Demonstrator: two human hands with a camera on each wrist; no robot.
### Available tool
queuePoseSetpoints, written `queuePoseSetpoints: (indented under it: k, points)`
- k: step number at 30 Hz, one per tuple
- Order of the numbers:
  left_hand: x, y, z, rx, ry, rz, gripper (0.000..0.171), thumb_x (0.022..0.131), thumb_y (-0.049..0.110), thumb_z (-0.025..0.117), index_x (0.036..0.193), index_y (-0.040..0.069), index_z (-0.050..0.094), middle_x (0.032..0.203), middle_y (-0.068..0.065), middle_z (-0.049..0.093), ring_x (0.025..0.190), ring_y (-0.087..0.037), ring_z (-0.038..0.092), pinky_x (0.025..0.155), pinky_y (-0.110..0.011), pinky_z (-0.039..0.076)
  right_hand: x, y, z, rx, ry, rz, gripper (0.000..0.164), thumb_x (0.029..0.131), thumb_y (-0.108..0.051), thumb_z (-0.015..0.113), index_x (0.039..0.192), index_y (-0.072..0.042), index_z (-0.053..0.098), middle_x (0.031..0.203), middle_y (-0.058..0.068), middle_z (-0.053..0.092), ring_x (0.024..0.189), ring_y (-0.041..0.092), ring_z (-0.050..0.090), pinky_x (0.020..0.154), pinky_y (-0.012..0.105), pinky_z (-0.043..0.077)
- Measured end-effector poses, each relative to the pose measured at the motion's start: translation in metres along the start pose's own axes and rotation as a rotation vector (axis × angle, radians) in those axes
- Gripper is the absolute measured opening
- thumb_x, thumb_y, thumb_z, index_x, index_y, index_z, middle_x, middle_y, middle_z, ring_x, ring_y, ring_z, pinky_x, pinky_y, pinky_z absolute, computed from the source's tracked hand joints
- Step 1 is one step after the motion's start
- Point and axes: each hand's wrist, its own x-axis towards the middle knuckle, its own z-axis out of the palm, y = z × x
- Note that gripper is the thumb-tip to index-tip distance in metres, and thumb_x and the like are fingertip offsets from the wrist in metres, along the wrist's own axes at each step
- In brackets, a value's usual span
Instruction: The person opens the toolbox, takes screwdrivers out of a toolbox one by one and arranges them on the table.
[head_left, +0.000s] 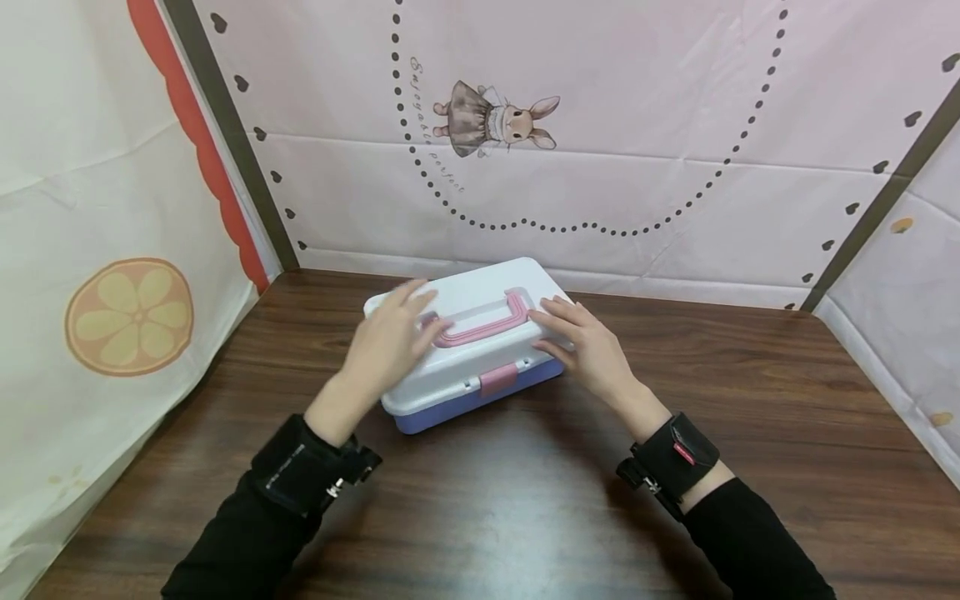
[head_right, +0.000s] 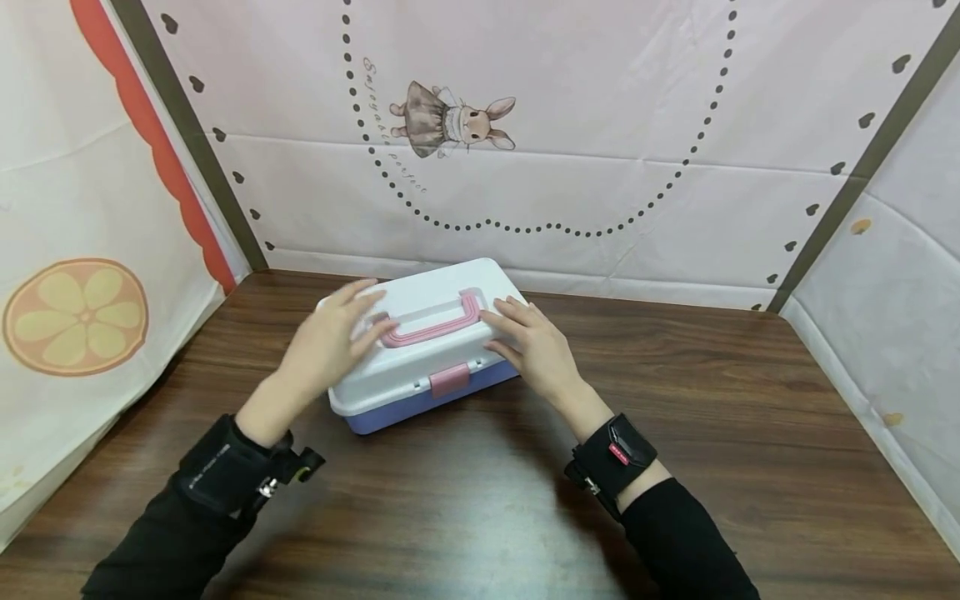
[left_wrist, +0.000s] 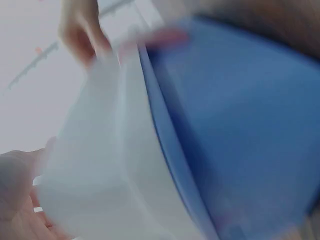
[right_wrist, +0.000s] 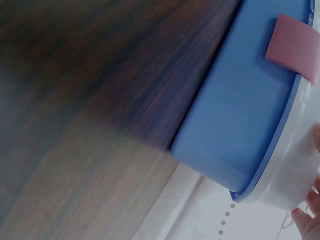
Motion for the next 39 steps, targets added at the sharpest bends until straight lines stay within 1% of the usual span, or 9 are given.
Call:
queuePoseSetpoints:
  k: [3, 5, 9, 13, 19, 25, 29, 33, 39]
  points:
    - [0.004, -0.021, -0.003, -0.053, -0.001, -0.103, 0.050, 0.086, 0.031, 0.057, 0.123, -0.002, 0.049, 0.134, -0.017, 0.038, 0.122, -0.033, 0.034, 0.095, -0.048, 0.034, -0.005, 0.002, -0.005, 0.005, 0.016, -0.006, 0.043, 0.069, -0.013, 0.075, 0.110, -0.011, 0.064, 0.115, 0.011, 0.058, 0.111, 0.025, 0.049, 0.103, 0.033, 0.025]
    - [0.005, -0.033, -0.001, -0.109, -0.003, -0.137, 0.050, 0.087, 0.030, 0.055, 0.124, -0.004, 0.048, 0.134, -0.018, 0.037, 0.122, -0.034, 0.034, 0.097, -0.048, 0.031, -0.007, 0.004, -0.009, 0.009, 0.018, -0.012, 0.043, 0.069, -0.013, 0.075, 0.111, -0.011, 0.064, 0.115, 0.011, 0.058, 0.111, 0.025, 0.050, 0.103, 0.033, 0.025]
    - [0.003, -0.047, 0.009, -0.215, -0.019, -0.166, 0.050, 0.089, 0.031, 0.051, 0.124, -0.005, 0.047, 0.129, -0.021, 0.042, 0.120, -0.035, 0.037, 0.098, -0.046, 0.030, -0.012, 0.006, -0.015, 0.020, 0.010, -0.019, 0.044, 0.069, -0.012, 0.075, 0.112, -0.011, 0.063, 0.115, 0.011, 0.058, 0.112, 0.025, 0.049, 0.103, 0.033, 0.026]
    - [0.002, -0.048, 0.015, -0.267, -0.016, -0.162, 0.048, 0.089, 0.031, 0.051, 0.122, -0.004, 0.050, 0.121, -0.022, 0.050, 0.114, -0.034, 0.044, 0.095, -0.044, 0.034, -0.016, 0.010, -0.020, 0.035, 0.009, -0.021, 0.046, 0.068, -0.011, 0.075, 0.113, -0.012, 0.063, 0.116, 0.011, 0.058, 0.112, 0.026, 0.049, 0.102, 0.034, 0.027]
    - [0.000, -0.035, 0.020, -0.245, 0.044, -0.123, 0.044, 0.087, 0.029, 0.055, 0.114, -0.005, 0.056, 0.113, -0.022, 0.055, 0.106, -0.033, 0.051, 0.090, -0.042, 0.040, -0.023, 0.021, -0.028, 0.066, 0.021, -0.043, 0.049, 0.064, -0.005, 0.075, 0.111, -0.012, 0.064, 0.114, 0.012, 0.058, 0.111, 0.027, 0.049, 0.100, 0.037, 0.030]
    - [-0.006, -0.015, 0.022, -0.172, 0.104, -0.111, 0.040, 0.081, 0.030, 0.060, 0.102, -0.003, 0.064, 0.099, -0.018, 0.062, 0.091, -0.031, 0.059, 0.074, -0.042, 0.048, -0.023, 0.045, -0.039, 0.105, -0.031, -0.125, 0.049, 0.061, -0.001, 0.077, 0.108, -0.008, 0.065, 0.114, 0.011, 0.058, 0.111, 0.030, 0.049, 0.098, 0.037, 0.033]
    - [-0.009, 0.001, 0.024, -0.115, 0.109, -0.116, 0.040, 0.079, 0.035, 0.061, 0.098, -0.001, 0.065, 0.095, -0.015, 0.063, 0.083, -0.030, 0.061, 0.063, -0.042, 0.050, -0.022, 0.063, -0.045, 0.131, -0.069, -0.164, 0.051, 0.059, 0.004, 0.077, 0.107, -0.006, 0.065, 0.116, 0.013, 0.057, 0.111, 0.032, 0.048, 0.096, 0.032, 0.036]
    - [-0.012, 0.018, 0.027, -0.057, 0.106, -0.106, 0.041, 0.078, 0.038, 0.061, 0.094, 0.000, 0.064, 0.091, -0.013, 0.062, 0.074, -0.030, 0.061, 0.055, -0.041, 0.050, -0.021, 0.078, -0.052, 0.126, -0.102, -0.160, 0.052, 0.060, 0.005, 0.076, 0.109, -0.007, 0.064, 0.118, 0.014, 0.056, 0.112, 0.035, 0.047, 0.096, 0.027, 0.036]
    - [-0.016, 0.044, 0.032, 0.024, 0.088, -0.084, 0.044, 0.078, 0.041, 0.060, 0.092, 0.000, 0.062, 0.084, -0.011, 0.058, 0.063, -0.027, 0.058, 0.047, -0.038, 0.047, -0.020, 0.093, -0.060, 0.118, -0.144, -0.117, 0.051, 0.062, 0.004, 0.075, 0.110, -0.010, 0.065, 0.118, 0.015, 0.055, 0.113, 0.036, 0.045, 0.099, 0.033, 0.033]
